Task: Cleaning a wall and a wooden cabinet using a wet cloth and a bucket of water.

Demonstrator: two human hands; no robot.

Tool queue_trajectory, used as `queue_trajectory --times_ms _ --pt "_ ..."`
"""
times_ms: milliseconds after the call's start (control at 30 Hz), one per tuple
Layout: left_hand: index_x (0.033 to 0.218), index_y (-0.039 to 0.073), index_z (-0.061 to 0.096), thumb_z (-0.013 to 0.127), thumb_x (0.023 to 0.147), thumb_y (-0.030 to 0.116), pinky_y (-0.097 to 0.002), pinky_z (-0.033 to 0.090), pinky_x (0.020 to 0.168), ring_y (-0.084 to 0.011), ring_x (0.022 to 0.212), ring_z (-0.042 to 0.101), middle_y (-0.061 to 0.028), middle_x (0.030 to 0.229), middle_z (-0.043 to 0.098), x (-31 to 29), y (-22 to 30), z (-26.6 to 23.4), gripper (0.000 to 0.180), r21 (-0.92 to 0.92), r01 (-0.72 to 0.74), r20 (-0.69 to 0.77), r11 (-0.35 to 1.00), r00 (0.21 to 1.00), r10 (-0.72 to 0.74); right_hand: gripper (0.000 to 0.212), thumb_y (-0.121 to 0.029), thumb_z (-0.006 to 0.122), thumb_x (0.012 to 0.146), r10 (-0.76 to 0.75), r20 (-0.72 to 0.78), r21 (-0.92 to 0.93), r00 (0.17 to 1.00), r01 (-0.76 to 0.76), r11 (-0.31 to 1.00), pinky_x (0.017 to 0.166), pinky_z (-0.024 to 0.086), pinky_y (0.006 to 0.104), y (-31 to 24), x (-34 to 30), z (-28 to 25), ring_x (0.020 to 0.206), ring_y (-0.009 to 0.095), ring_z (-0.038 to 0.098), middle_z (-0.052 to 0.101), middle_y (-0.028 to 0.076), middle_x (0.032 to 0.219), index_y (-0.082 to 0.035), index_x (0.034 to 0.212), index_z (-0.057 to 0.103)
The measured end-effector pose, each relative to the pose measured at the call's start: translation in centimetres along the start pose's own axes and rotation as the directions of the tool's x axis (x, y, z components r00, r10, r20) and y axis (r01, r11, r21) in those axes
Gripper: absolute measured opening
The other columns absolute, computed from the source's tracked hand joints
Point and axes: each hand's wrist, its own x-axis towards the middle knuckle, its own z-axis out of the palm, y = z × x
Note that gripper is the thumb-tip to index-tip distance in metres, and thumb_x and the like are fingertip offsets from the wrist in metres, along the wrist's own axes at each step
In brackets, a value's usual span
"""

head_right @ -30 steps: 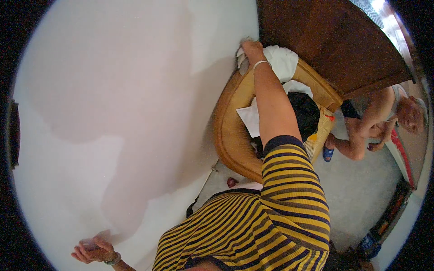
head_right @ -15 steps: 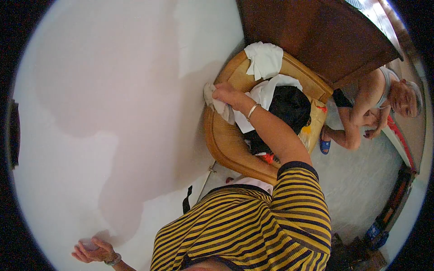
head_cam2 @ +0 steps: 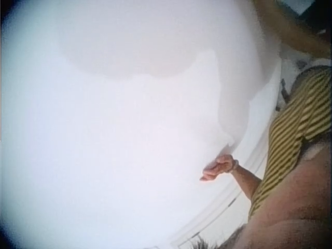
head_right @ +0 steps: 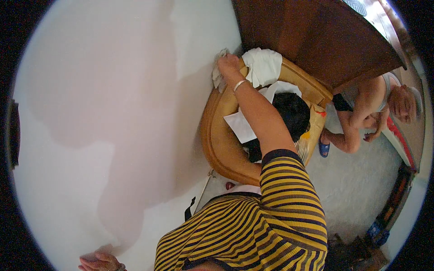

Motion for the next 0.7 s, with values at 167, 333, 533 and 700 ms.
queue_trajectory --times_ms 167,333,533,700 --pt "0.112 -0.003 0.041 0.035 0.091 0.040 -0.0557 0.023 0.100 -0.0354 0.109 0.036 -0.0219 0.117 0.040 0.6 -0.4 2.1 0.048 0.075 0.020 -0.107 0.997 0.994 -0.012 0.033 -0.015 0.048 0.071 -0.049 0.008 -0.110 0.999 0.049 0.993 0.081 0.045 0.0409 1.8 7.3 -0.9 0.094 0.036 0.058 0.060 0.025 0.099 0.002 0.095 0.062" --pt "0.112 0.016 0.045 0.027 0.096 0.031 -0.0500 0.043 0.086 -0.0295 0.079 0.055 -0.0248 0.098 0.057 2.3 -2.4 5.6 0.029 0.404 -0.292 -0.588 0.867 0.642 0.491 0.028 -0.015 0.046 0.079 -0.102 -0.086 -0.193 0.991 0.084 0.978 0.073 0.047 0.0376 2.9 12.8 -1.5 0.090 0.031 0.061 0.062 0.020 0.093 0.002 0.096 0.061" --pt "0.111 0.017 0.045 0.024 0.096 0.031 -0.0508 0.042 0.087 -0.0276 0.078 0.055 -0.0224 0.089 0.058 0.6 -3.5 4.1 0.030 0.418 -0.241 -0.498 0.876 0.745 0.443 0.021 -0.014 0.053 0.075 -0.377 -0.205 -0.450 0.903 0.255 0.856 0.076 0.049 0.0386 -2.9 10.4 -2.2 0.088 0.031 0.063 0.065 0.016 0.092 -0.001 0.085 0.067" --pt "0.117 0.003 0.041 0.033 0.092 0.034 -0.0535 0.026 0.099 -0.0313 0.100 0.043 -0.0194 0.106 0.048 0.7 1.0 1.0 0.041 0.175 0.043 -0.119 0.984 0.993 -0.022 0.025 -0.013 0.056 0.073 -0.043 -0.417 0.192 0.908 0.134 0.972 0.078 0.048 0.0378 -9.7 9.4 -4.1 0.089 0.033 0.062 0.064 0.017 0.094 -0.006 0.094 0.067"
